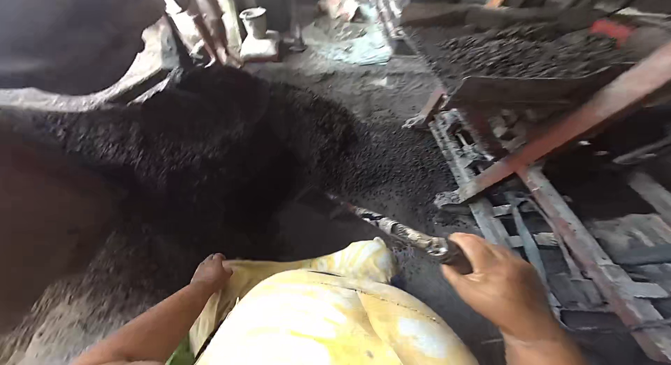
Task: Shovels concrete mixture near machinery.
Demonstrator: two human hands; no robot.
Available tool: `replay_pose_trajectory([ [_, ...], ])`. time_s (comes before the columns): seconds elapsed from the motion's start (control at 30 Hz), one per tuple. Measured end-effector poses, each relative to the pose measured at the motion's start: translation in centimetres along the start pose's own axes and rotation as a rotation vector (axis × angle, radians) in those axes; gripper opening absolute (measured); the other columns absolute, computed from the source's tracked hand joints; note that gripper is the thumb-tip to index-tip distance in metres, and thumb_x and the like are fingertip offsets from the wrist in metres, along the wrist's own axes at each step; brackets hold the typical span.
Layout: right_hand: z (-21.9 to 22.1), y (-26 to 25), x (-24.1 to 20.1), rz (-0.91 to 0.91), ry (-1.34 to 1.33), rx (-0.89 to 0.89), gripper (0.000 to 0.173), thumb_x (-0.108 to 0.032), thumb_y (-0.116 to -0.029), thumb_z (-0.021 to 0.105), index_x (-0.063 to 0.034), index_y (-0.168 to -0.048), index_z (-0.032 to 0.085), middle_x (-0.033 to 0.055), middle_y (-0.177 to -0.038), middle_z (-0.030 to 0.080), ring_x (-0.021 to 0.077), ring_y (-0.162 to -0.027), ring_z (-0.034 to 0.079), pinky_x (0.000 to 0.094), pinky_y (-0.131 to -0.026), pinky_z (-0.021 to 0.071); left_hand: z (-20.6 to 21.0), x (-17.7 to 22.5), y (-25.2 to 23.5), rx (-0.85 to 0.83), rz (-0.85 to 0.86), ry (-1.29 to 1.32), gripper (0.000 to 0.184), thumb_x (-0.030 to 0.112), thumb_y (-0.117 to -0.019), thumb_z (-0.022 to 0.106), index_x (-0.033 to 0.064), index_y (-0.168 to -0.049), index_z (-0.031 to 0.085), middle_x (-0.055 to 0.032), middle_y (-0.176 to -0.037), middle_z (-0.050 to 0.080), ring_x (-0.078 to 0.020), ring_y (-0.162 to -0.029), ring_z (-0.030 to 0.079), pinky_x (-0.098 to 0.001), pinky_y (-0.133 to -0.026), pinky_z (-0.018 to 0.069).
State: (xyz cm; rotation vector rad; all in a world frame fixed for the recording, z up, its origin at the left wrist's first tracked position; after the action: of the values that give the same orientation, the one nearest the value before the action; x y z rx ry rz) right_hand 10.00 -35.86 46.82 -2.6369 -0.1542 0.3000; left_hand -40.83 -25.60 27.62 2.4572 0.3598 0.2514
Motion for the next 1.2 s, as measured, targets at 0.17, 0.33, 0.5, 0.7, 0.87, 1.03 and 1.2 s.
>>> replay_pose_trajectory([
  [0.17,-0.5,1.8,-1.3,0.187,-0.007,-0.057,0.044,-0.014,-0.0846,0.072,0.0138,-0.117,0.062,0.0371,-0.103,0.067,0.0563,-0.088,0.067,0.0709,-0.073,0.0507,4.1,-3.9,4.1,0.137,0.014,0.077,0.045,0.031,-0.1040,0.054,0.0079,-0.143,0.058,-0.0175,-0.157,0.045,-0.0379,-0.152,0.032,-0.0606,-0.122,0.0228],
  [0.33,-0.9,1.7,-2.6,0.292,-0.070,-0.130,0.054,-0.017,-0.0866,0.073,0.0152,-0.127,0.055,0.0411,-0.112,0.063,0.0583,-0.099,0.063,0.0710,-0.085,0.0480,5.0,-6.5,3.4,0.149,-0.072,0.134,0.043,0.034,-0.1058,0.047,0.0124,-0.140,0.061,-0.0138,-0.155,0.050,-0.0332,-0.150,0.036,-0.0606,-0.122,0.0227],
  [0.5,-0.8,1.4,-3.0,0.313,-0.069,-0.132,0.057,-0.020,-0.0872,0.073,0.0138,-0.129,0.054,0.0404,-0.115,0.062,0.0556,-0.104,0.063,0.0693,-0.089,0.0470,5.5,-7.2,3.4,0.170,-0.074,0.155,0.041,0.034,-0.1058,0.046,0.0145,-0.137,0.064,-0.0115,-0.153,0.053,-0.0316,-0.149,0.038,-0.0598,-0.121,0.0237],
  [0.7,-0.6,1.4,-4.1,0.302,-0.053,-0.113,0.055,-0.021,-0.0865,0.072,0.0121,-0.127,0.055,0.0394,-0.111,0.064,0.0563,-0.099,0.064,0.0712,-0.084,0.0469,5.3,-7.0,2.9,0.155,-0.057,0.157,0.041,0.036,-0.1057,0.046,0.0154,-0.137,0.064,-0.0113,-0.153,0.053,-0.0298,-0.149,0.038,-0.0583,-0.122,0.0223],
  [0.87,-0.5,1.7,-4.8,0.297,-0.052,-0.107,0.054,-0.022,-0.0868,0.072,0.0122,-0.126,0.056,0.0394,-0.109,0.064,0.0558,-0.097,0.064,0.0705,-0.083,0.0470,5.3,-6.8,2.7,0.157,-0.039,0.165,0.041,0.035,-0.1059,0.044,0.0163,-0.136,0.064,-0.0087,-0.151,0.055,-0.0280,-0.148,0.040,-0.0568,-0.123,0.0218],
  [1.03,-0.4,2.2,-5.0,0.303,-0.051,-0.104,0.057,-0.024,-0.0873,0.072,0.0118,-0.128,0.054,0.0388,-0.111,0.063,0.0541,-0.099,0.064,0.0700,-0.084,0.0468,5.3,-6.8,2.5,0.193,-0.027,0.155,0.038,0.035,-0.1049,0.048,0.0165,-0.132,0.068,-0.0091,-0.147,0.058,-0.0278,-0.146,0.043,-0.0576,-0.121,0.0240],
  [1.2,-0.5,2.7,-5.4,0.267,-0.144,-0.146,0.072,-0.037,-0.0877,0.071,0.0133,-0.134,0.049,0.0389,-0.120,0.061,0.0486,-0.109,0.063,0.0614,-0.095,0.0482,5.5,-7.3,1.8,0.244,0.010,0.157,0.037,0.035,-0.1056,0.049,0.0148,-0.129,0.069,-0.0122,-0.142,0.062,-0.0328,-0.141,0.049,-0.0619,-0.119,0.0279],
])
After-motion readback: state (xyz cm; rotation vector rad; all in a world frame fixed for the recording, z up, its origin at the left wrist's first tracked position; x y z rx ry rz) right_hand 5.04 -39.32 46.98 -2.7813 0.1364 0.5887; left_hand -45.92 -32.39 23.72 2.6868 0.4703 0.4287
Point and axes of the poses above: each hand's wrist, its own y-axis away from the middle knuckle, its own z-axis out of the palm, x = y × z, the point moved 2 cm from there along -y, towards the middle knuckle
